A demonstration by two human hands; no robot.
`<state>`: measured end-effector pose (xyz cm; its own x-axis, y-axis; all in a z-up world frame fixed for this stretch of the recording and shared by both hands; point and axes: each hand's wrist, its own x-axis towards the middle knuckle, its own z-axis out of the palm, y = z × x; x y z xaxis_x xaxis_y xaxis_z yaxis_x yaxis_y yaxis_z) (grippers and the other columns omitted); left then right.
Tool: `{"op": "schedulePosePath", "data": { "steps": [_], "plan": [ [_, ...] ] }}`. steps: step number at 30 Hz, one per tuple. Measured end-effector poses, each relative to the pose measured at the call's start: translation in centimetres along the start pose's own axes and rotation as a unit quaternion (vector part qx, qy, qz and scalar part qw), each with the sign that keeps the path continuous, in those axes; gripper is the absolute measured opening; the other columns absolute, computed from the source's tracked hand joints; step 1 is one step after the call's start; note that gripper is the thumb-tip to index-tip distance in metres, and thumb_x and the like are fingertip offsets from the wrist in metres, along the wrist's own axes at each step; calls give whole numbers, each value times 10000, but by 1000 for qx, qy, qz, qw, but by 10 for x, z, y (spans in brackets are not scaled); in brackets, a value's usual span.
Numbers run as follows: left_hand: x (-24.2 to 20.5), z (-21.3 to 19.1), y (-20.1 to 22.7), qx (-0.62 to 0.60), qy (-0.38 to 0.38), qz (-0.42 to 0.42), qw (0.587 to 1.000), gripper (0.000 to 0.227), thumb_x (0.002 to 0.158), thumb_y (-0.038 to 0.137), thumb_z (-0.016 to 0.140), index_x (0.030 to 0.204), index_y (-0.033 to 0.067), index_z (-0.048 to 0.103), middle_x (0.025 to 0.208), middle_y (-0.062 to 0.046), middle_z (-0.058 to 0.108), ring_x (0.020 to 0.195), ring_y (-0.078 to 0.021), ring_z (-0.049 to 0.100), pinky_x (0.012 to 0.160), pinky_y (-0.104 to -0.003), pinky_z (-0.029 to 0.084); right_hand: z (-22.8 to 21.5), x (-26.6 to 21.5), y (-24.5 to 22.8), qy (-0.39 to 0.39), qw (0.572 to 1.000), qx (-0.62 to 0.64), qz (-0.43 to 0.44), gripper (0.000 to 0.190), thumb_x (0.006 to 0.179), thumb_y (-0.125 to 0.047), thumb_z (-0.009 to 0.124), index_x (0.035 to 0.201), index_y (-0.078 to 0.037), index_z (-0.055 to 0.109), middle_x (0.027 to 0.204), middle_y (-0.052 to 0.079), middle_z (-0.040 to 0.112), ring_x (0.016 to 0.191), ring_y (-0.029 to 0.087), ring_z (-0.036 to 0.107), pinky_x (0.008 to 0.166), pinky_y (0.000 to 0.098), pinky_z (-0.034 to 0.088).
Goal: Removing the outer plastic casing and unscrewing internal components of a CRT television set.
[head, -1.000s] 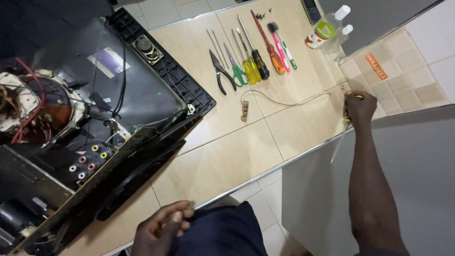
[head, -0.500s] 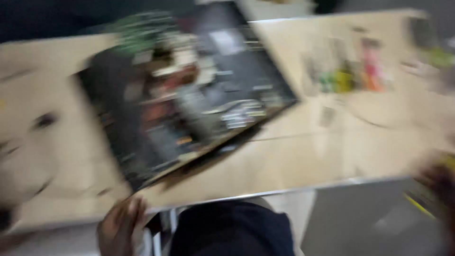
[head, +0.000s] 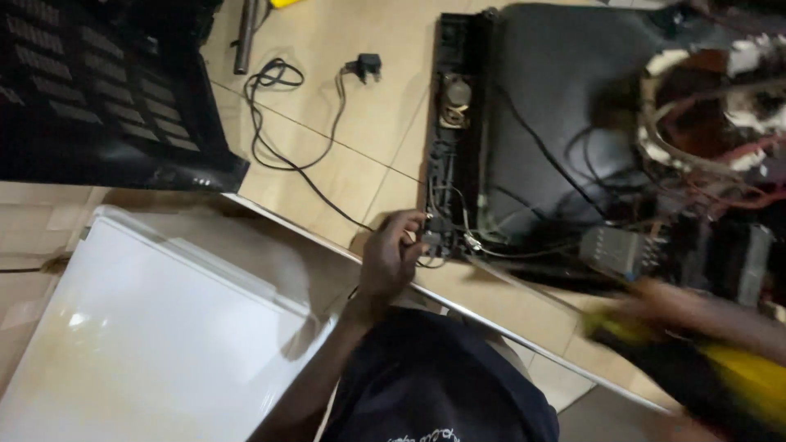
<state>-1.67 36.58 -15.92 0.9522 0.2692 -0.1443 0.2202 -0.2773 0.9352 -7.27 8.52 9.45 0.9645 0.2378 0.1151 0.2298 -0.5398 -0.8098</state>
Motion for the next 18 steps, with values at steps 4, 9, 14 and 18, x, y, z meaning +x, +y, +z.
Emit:
{"op": "schedulePosePath", "data": {
  "steps": [4,9,14,18],
  "plan": [
    [-4,0,-3,49,-9,15,999,849,876,826,274,1225,196,721,1150,-65,666,908,-249,729,835,-396,545,77,115,-29,-21,994,-81,-65,442,797,-349,777,1119,-47,747,1080,59,784,957,156,765,842,277,548],
    [-3,-4,-24,-17,25,131,991,310,971,58,700,1244,203,718,1094,-24,665,866,-138,710,720,-246,549,113,126,-7,-66,995,1,-74,325,849,-293,734,996,-19,638,1027,141,771,973,239,778,724,303,620],
    [-4,-17,-20,-98,-10,187,977,553,901,-197,657,1350,126,661,1140,-81,644,849,-156,787,596,-178,537,131,131,-8,-86,994,66,-14,242,859,-196,751,846,13,629,1044,134,786,1014,218,781,744,286,645],
    [0,-18,-21,-73,12,217,973,490,950,-97,704,1353,177,649,1063,-72,663,757,-139,699,629,-249,582,136,130,-6,-92,995,41,17,236,838,-164,797,997,-18,702,1068,104,782,1053,211,770,732,282,651]
  ]
}}
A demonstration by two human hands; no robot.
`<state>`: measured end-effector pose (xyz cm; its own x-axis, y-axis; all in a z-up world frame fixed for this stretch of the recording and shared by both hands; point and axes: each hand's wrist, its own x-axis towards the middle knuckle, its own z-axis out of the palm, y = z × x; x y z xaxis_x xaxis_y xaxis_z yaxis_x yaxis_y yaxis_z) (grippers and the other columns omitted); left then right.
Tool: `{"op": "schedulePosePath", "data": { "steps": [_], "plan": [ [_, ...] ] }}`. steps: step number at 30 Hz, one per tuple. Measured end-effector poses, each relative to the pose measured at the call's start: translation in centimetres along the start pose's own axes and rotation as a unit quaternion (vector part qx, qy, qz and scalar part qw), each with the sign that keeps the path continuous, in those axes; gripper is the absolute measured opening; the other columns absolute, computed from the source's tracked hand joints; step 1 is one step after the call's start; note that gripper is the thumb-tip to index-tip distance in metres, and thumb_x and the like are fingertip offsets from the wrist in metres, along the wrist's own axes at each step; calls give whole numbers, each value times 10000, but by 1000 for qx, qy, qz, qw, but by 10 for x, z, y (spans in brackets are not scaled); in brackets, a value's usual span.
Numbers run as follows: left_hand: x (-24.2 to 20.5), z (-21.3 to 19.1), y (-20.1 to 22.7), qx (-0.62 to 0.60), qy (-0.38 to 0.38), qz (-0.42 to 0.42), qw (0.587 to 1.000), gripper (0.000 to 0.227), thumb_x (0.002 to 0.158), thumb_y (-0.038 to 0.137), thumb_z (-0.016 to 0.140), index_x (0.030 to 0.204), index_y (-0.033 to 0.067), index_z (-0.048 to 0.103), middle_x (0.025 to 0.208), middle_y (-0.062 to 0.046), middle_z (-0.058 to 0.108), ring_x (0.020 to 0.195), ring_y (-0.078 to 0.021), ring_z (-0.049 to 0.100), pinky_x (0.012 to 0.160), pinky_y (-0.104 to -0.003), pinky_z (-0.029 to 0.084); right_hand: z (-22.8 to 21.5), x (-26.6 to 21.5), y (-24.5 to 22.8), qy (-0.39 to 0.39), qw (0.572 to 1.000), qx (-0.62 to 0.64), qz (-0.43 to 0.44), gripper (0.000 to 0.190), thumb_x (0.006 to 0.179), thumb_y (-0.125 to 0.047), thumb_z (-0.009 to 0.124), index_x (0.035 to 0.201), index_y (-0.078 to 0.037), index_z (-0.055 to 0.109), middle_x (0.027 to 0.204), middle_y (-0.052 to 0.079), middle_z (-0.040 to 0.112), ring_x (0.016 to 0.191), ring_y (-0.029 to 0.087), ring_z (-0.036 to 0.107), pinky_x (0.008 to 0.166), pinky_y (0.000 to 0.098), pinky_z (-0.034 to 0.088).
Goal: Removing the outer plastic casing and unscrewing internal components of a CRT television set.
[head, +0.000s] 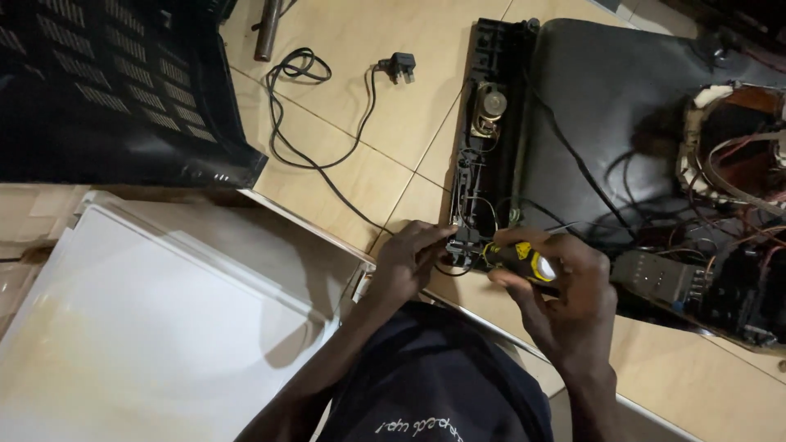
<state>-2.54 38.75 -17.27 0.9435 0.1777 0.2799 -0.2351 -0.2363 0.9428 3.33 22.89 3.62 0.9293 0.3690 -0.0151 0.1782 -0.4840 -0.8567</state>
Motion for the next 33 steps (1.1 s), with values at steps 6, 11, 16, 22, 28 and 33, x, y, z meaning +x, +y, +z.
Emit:
{"op": "schedulePosePath", "data": {
  "steps": [6,11,16,22,28,33],
  "plan": [
    [-3,5,-12,24,-3,-41,999,439,942,18,766,1317,230,681,1083,-17,694,742,-96,684,613,-218,555,-2,0,0,-7,1000,-30,-3,295,803,-162,827,1055,-41,736,1063,76,786,1062,188,765,843,267,605],
    [-5,8,-19,50,-2,-52,997,433,943,7,757,1296,251,700,1054,2,682,657,-89,609,560,-233,488,0,3,-4,-4,998,-59,29,331,807,-255,819,1090,-100,740,1095,52,801,1011,175,797,781,264,645],
    [-18,22,-40,-216,17,-111,970,464,910,-217,650,1305,24,692,1088,-50,631,871,-134,684,816,-161,575,-1,1,6,-6,990,-129,-63,369,852,-302,790,1159,-114,707,1162,37,777,1043,144,770,736,233,617],
    [-10,8,-19,-36,-11,-75,996,575,889,-208,644,1329,158,697,1020,-23,617,776,-112,642,732,-186,537,-7,6,6,-10,976,-219,19,419,817,-496,750,1167,-265,762,1042,-49,771,977,179,752,606,361,511],
    [-5,4,-13,56,-9,-38,998,541,928,-8,747,1361,302,653,1077,-16,681,804,-155,678,632,-272,496,-5,11,-7,-25,994,-103,19,368,807,-281,817,1143,-150,743,1115,15,789,1046,151,782,749,270,660],
    [-4,4,-14,24,-8,-21,999,478,982,6,700,1375,273,647,1096,-16,672,888,-156,692,718,-264,525,1,4,26,-13,985,-157,-70,374,815,-361,824,1072,-130,680,1166,-33,777,939,130,751,708,268,551]
  ]
}}
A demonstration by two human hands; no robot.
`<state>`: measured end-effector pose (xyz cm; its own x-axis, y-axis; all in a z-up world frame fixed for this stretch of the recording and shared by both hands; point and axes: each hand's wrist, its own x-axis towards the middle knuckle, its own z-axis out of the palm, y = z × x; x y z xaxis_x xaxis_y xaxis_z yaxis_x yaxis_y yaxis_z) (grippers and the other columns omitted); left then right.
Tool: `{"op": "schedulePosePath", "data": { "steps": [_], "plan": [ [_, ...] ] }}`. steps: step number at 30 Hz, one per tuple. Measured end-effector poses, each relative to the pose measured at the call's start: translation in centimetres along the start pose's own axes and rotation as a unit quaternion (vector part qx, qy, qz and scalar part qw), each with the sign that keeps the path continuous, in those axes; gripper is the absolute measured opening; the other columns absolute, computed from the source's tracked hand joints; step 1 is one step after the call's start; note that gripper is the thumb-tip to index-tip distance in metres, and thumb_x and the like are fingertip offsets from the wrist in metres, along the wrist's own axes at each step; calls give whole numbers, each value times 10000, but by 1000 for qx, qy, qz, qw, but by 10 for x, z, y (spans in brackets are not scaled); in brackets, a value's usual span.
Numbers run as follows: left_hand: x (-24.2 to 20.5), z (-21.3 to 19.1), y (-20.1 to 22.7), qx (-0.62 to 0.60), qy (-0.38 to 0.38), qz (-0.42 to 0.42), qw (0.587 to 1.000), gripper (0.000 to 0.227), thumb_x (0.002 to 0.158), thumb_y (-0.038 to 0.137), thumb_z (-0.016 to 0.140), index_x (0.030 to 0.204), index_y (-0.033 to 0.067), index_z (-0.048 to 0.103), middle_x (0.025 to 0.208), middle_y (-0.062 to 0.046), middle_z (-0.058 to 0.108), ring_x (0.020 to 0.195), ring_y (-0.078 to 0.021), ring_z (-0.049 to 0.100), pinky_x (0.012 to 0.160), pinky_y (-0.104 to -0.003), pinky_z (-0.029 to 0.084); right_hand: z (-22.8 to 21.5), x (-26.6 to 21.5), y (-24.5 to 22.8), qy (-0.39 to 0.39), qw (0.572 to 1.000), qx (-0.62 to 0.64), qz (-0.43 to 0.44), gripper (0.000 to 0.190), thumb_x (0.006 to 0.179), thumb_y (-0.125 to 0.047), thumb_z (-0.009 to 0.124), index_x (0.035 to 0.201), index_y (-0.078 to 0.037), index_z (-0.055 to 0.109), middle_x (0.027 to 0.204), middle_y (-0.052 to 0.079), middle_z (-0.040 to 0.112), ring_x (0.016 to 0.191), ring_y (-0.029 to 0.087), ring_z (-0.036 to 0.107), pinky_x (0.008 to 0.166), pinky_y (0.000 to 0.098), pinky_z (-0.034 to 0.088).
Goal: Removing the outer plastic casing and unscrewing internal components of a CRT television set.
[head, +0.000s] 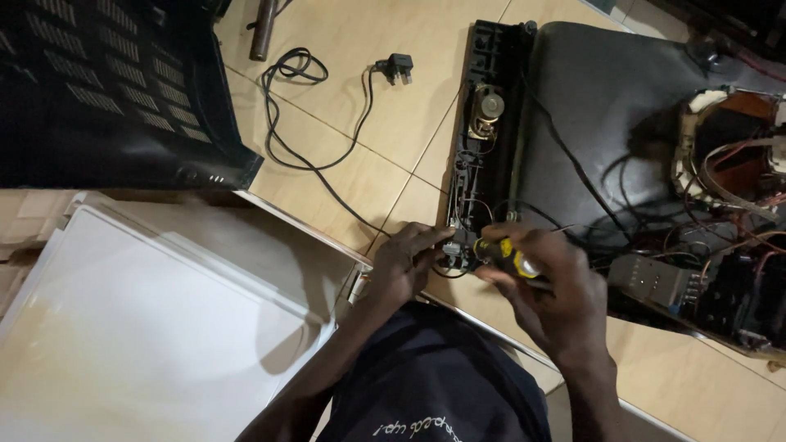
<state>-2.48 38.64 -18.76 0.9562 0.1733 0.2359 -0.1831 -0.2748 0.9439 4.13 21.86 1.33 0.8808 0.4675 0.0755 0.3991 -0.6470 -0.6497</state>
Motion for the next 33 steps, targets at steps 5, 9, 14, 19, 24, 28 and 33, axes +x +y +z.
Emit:
{"op": "schedulePosePath", "data": {
  "steps": [5,9,14,19,24,28,33],
  "plan": [
    [-3,1,-4,62,8,10,998,439,1012,135,693,1391,342,613,1088,36,670,788,-142,642,625,-295,477,-3,0,-12,-31,999,-8,39,359,795,-362,835,1082,-174,728,1159,-87,789,994,94,774,748,244,543],
    [-5,5,-10,75,-19,-64,995,430,992,178,666,1360,397,637,1105,56,678,815,-133,665,639,-289,477,-4,2,-8,-7,999,0,-39,401,843,-367,792,1061,-103,582,1177,-26,778,981,155,785,654,277,550],
    [-1,-1,3,32,8,-5,999,598,924,-39,696,1391,328,628,1124,34,682,884,-140,682,659,-261,479,-3,7,-8,-46,997,6,55,361,805,-430,783,1054,-170,748,1139,-67,799,983,111,785,686,251,555],
    [-4,-1,0,-3,-12,-48,999,570,917,-78,694,1348,294,673,1101,27,666,873,-122,720,710,-226,544,2,1,1,3,994,8,-108,459,877,-331,797,1169,-117,514,1221,7,758,1089,188,770,775,298,559],
    [3,-7,11,11,-12,-34,999,407,981,87,717,1346,264,676,1070,10,669,772,-137,632,638,-272,461,-27,30,-26,-57,981,68,-174,325,876,-103,777,1153,-13,633,1204,166,698,1111,269,730,811,313,662],
    [11,-23,29,-146,-81,-133,977,546,904,-202,606,1327,133,686,1176,-80,602,1063,-185,653,936,-235,533,-44,39,-48,-159,973,57,-158,321,873,104,645,1114,-91,727,1149,53,754,1142,246,715,900,371,578],
    [63,-71,111,-210,-208,-82,952,585,935,108,639,1495,180,486,1543,-110,531,1311,-250,625,968,-333,618,-55,51,-55,-235,949,89,-189,316,786,109,708,1020,-99,671,1275,125,737,1222,300,722,847,326,684]
  ]
}}
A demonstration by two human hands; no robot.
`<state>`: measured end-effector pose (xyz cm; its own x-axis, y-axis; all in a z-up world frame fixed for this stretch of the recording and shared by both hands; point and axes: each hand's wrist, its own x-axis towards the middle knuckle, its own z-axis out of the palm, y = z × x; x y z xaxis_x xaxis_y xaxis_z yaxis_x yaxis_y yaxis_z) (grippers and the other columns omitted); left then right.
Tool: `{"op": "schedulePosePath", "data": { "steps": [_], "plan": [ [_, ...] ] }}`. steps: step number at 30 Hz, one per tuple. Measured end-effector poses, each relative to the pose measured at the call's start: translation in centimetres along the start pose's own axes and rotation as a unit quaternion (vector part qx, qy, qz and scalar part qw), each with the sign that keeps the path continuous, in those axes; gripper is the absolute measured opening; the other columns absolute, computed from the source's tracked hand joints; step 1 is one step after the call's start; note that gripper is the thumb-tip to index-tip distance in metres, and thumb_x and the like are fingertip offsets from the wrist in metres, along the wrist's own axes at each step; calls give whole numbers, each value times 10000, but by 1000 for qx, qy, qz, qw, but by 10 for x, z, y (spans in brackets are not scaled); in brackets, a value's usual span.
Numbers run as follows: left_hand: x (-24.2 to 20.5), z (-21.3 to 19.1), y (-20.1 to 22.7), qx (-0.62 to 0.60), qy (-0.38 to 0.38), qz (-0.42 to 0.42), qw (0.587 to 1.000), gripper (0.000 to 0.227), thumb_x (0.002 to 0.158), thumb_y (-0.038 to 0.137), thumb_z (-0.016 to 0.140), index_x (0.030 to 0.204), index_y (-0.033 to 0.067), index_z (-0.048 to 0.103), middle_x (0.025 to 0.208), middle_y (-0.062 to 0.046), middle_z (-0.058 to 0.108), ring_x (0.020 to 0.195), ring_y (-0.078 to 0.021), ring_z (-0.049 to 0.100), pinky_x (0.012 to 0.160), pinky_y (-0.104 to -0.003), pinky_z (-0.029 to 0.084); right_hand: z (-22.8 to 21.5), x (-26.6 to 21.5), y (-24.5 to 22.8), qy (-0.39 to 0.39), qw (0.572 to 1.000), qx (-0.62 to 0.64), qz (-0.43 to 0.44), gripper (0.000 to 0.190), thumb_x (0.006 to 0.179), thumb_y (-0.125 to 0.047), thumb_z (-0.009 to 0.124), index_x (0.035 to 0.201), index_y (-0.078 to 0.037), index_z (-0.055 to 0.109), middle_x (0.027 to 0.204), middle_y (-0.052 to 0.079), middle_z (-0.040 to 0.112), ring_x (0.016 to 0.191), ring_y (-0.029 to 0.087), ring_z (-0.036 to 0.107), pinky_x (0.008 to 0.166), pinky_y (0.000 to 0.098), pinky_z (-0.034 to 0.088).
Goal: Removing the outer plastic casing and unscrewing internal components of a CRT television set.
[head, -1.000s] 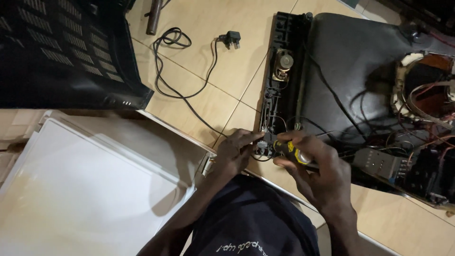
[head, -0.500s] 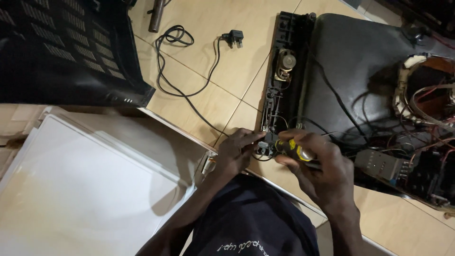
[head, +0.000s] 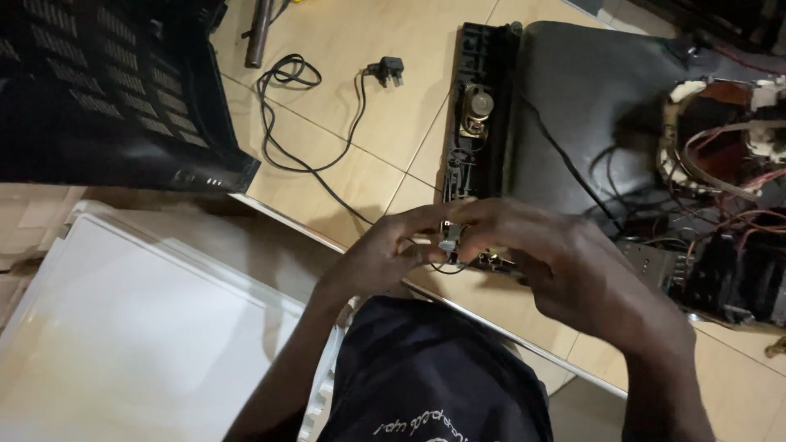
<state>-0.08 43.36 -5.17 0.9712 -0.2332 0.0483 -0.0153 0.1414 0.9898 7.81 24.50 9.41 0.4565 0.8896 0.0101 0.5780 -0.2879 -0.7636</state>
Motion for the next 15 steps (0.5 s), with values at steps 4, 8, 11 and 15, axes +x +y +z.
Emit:
{"op": "schedulePosePath", "data": {
  "steps": [4,8,11,15],
  "plan": [
    [23,4,-19,125,4,-8,992,304,952,35,653,1249,75,704,1116,-75,796,985,-174,742,804,-326,553,-5,7,9,-34,999,-20,-35,312,667,-31,905,786,-136,637,1354,92,695,1285,312,631,942,409,597],
    [31,7,-36,74,-81,83,991,307,894,-122,610,1161,3,697,1386,-160,628,1323,-310,596,1067,-361,476,7,-6,20,-14,994,-108,-10,517,565,282,561,806,-154,697,1387,112,586,1236,339,503,834,417,387],
    [36,8,-18,87,-112,166,976,246,1094,107,479,1016,87,711,1127,-92,656,1148,-267,653,1054,-396,479,13,-12,20,40,990,-136,-6,356,679,-285,930,787,-207,600,1348,137,513,1209,361,449,892,475,398],
    [35,16,-6,60,-11,38,997,323,858,83,806,1125,118,627,1192,-46,652,1136,-196,664,905,-301,582,12,-20,-3,143,979,-108,99,329,863,97,521,1104,-93,640,1009,99,534,778,211,461,630,328,384]
  ]
}}
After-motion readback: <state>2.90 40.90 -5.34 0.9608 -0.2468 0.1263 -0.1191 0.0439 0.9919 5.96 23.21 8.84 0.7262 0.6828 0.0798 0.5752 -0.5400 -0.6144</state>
